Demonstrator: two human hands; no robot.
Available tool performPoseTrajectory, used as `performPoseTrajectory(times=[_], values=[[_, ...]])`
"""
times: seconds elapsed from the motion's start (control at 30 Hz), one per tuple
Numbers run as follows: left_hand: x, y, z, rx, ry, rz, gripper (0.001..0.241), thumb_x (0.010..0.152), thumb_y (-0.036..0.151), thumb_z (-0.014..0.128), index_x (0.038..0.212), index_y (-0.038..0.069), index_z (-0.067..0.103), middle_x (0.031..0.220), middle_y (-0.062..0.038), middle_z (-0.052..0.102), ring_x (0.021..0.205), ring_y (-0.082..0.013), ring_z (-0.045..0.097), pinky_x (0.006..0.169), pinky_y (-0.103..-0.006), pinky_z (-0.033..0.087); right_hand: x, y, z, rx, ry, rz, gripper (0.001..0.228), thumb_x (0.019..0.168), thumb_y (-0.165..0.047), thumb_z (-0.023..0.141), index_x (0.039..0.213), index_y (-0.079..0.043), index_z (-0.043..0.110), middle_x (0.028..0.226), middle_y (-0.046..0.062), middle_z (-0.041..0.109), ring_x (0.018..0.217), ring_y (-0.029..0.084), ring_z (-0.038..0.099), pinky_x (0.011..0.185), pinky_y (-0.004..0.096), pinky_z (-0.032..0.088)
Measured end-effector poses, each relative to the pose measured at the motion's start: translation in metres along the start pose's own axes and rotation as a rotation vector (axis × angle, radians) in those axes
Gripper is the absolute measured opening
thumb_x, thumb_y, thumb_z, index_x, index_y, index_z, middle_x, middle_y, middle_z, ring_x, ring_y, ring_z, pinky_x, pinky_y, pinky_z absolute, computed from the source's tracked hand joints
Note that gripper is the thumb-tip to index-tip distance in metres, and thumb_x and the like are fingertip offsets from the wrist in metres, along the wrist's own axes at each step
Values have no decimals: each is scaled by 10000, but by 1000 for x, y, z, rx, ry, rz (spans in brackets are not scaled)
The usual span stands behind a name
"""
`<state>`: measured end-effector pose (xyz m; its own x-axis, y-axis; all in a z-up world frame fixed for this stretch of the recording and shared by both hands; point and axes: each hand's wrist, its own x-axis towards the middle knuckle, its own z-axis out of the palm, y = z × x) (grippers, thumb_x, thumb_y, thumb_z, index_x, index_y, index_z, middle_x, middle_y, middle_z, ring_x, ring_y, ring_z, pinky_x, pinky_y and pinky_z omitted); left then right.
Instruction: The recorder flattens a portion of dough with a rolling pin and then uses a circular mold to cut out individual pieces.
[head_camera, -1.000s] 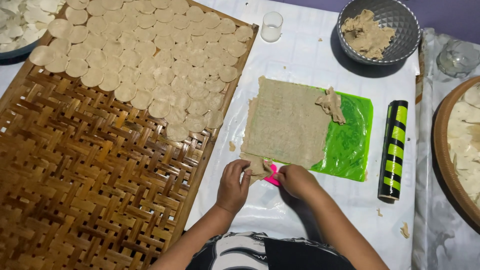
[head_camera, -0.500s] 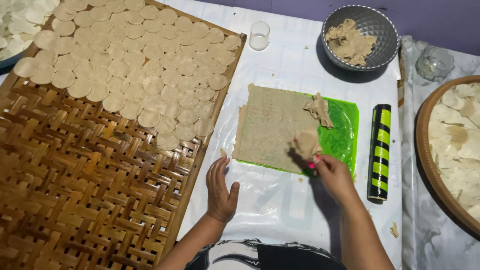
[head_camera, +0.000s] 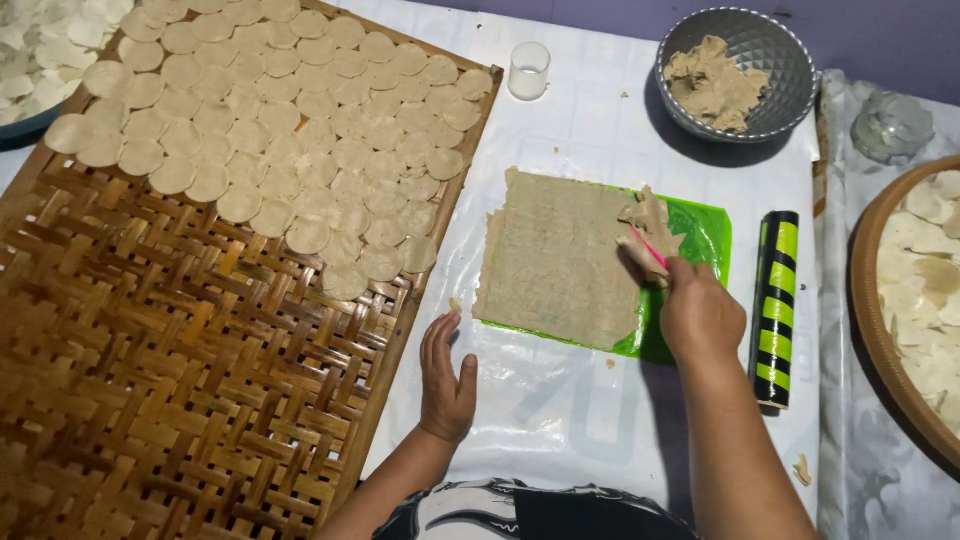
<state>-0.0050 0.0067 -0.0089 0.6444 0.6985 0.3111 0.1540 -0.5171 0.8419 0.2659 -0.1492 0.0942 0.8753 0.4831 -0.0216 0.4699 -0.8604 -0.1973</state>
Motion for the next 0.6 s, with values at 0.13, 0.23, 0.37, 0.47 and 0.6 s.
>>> performPoseTrajectory(times=[0.13,0.23,0.37,0.47,0.6], values=[[-3,-3,2,-30,30,-64,502,1045,205,488,1486,-23,416,1525,-240,436,1453,-389,405,1192,-469,375,23,-15,12,-64,-6,-450,242,946,-123,600,1135,-193,734,1031,67,687,1022,298,656,954,466,504],[0,-5,2,8,55,-50,484,998,93,521,1460,-29,443,1498,-236,481,1433,-391,440,1191,-471,377,35,-48,15,35,81,-885,289,821,-60,611,1021,-199,767,997,55,674,986,246,664,1064,523,411],[0,-5,3,38,56,-36,484,963,50,542,1434,-32,467,1466,-227,524,1416,-386,465,1201,-477,363,47,-88,21,-23,-7,-1147,250,854,-114,599,974,-231,784,915,21,647,941,210,654,1115,544,373],[-1,-3,1,61,46,-28,481,964,59,551,1428,-34,469,1461,-223,527,1420,-387,459,1206,-482,347,55,-110,28,19,-20,-1289,288,852,-123,581,992,-246,800,899,22,635,947,204,649,1138,544,364],[1,0,-1,71,29,-27,483,973,74,549,1436,-35,464,1468,-221,522,1433,-391,445,1214,-490,329,64,-129,37,20,-84,-1403,302,857,-126,572,985,-261,810,908,4,638,958,200,643,1148,538,361]])
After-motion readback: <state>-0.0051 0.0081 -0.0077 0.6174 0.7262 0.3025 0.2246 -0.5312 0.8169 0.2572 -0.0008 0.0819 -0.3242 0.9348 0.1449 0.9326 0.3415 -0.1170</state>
